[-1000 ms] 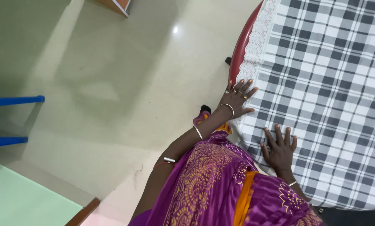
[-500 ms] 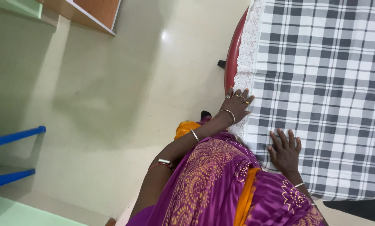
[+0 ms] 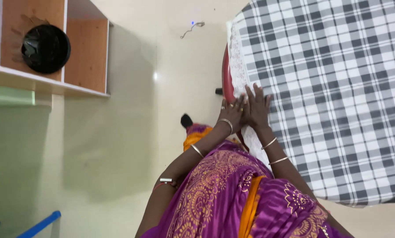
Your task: The person smooths a checkered tablecloth on a round table by hand, walking around the table to flatten the fabric and adjust the edges. She uses both hands to press and rub the cloth surface repeatedly.
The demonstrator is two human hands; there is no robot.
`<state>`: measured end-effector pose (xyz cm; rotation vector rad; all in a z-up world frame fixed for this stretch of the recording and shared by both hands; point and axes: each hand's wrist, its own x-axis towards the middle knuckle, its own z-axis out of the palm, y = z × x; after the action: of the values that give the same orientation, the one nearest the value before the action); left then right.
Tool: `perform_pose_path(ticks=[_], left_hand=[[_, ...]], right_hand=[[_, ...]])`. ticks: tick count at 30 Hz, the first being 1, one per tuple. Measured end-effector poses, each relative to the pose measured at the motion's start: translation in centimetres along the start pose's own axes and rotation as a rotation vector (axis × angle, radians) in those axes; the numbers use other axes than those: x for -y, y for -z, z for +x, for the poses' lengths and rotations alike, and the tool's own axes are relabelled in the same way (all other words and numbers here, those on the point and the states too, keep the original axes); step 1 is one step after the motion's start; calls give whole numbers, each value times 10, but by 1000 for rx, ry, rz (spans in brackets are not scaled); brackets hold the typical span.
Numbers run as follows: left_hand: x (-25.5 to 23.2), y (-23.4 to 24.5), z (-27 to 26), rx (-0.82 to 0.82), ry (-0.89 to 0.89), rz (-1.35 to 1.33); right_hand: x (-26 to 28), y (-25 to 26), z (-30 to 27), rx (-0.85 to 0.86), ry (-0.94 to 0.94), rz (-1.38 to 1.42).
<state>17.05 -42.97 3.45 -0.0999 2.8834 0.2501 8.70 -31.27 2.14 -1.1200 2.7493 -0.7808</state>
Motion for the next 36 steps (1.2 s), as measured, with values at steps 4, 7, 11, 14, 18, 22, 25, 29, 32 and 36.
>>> perform_pose_path(ticks=[4, 7, 11, 14, 18, 22, 25, 29, 32, 36], left_hand=[[55, 21, -2, 143, 110, -219], [105, 20, 7, 157, 189, -311], [153, 7, 22, 225, 252, -341], [167, 13, 29, 201, 201, -408], [173, 33, 46, 159, 2, -407], [170, 40, 69, 159, -179, -278], [173, 43, 85, -4, -279, -267], [176, 62, 116, 117, -320, -139], [187, 64, 128, 169, -353, -56], [196, 60, 138, 143, -375, -88]], right_hand=[[9, -24, 55, -11, -12, -98], [12, -37, 76, 15, -41, -169], [23, -51, 83, -15, -53, -273], [30, -55, 81, -44, -71, -295], [34, -56, 80, -55, -93, -306], [33, -57, 80, -47, -98, -321], [36, -57, 82, -50, -121, -319], [42, -49, 85, -20, -126, -309], [51, -46, 85, -2, -141, -283], [56, -41, 88, 8, -179, -256]])
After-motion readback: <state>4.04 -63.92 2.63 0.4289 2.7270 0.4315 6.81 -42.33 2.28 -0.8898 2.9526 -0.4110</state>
